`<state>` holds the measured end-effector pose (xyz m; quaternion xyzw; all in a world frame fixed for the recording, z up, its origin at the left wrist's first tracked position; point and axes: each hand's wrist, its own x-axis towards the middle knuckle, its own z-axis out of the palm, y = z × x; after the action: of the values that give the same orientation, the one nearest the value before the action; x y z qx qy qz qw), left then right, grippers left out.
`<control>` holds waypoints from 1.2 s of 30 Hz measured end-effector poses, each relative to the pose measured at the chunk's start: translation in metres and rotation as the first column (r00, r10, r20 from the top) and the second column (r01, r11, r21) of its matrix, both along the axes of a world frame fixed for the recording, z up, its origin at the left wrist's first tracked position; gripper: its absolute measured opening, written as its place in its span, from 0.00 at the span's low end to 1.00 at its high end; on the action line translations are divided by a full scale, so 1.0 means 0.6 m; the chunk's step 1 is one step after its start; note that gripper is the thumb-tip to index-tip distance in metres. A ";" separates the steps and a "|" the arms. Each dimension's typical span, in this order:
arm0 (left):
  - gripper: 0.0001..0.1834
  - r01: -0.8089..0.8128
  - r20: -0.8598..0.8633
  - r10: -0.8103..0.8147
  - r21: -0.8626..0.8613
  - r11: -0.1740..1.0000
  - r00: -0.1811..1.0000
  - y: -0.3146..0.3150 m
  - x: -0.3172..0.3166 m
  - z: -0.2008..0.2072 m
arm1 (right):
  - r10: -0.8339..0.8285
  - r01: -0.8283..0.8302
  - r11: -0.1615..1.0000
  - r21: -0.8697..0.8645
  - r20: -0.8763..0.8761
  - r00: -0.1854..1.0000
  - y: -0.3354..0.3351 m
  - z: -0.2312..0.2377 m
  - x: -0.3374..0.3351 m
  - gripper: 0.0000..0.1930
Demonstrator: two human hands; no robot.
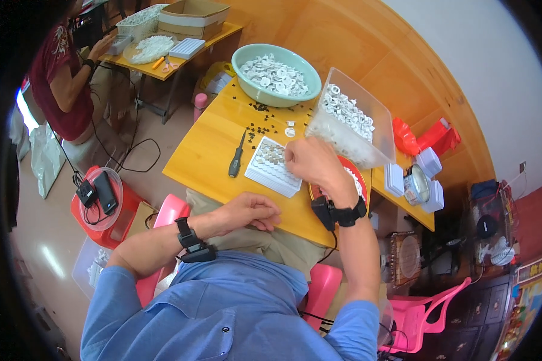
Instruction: Assembling small plastic components by inserting pins into circular bases.
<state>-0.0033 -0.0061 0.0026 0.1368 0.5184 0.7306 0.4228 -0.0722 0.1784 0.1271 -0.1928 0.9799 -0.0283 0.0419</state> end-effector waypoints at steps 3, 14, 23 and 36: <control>0.14 -0.005 0.016 0.005 -0.008 1.000 1.000 0.001 -0.002 0.001 | -0.015 0.014 0.998 -0.056 -0.023 1.000 0.005 -0.027 0.016 0.08; 0.13 0.007 0.006 -0.007 -0.004 1.000 1.000 -0.001 -0.002 0.004 | -0.189 0.125 0.944 -0.306 -0.188 0.964 0.063 -0.014 0.007 0.08; 0.13 0.009 0.001 -0.009 -0.018 1.000 1.000 -0.001 -0.004 -0.007 | -0.272 0.270 0.923 -0.275 0.030 0.962 0.088 -0.075 -0.112 0.10; 0.13 -0.023 -0.004 0.023 0.022 0.999 1.000 -0.005 -0.002 -0.004 | -0.373 0.337 0.790 -0.512 0.035 0.927 0.093 -0.069 -0.095 0.13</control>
<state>-0.0044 -0.0091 0.0000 0.1374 0.5127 0.7407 0.4117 -0.1294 0.2342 0.0858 -0.0104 0.9566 -0.2870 -0.0496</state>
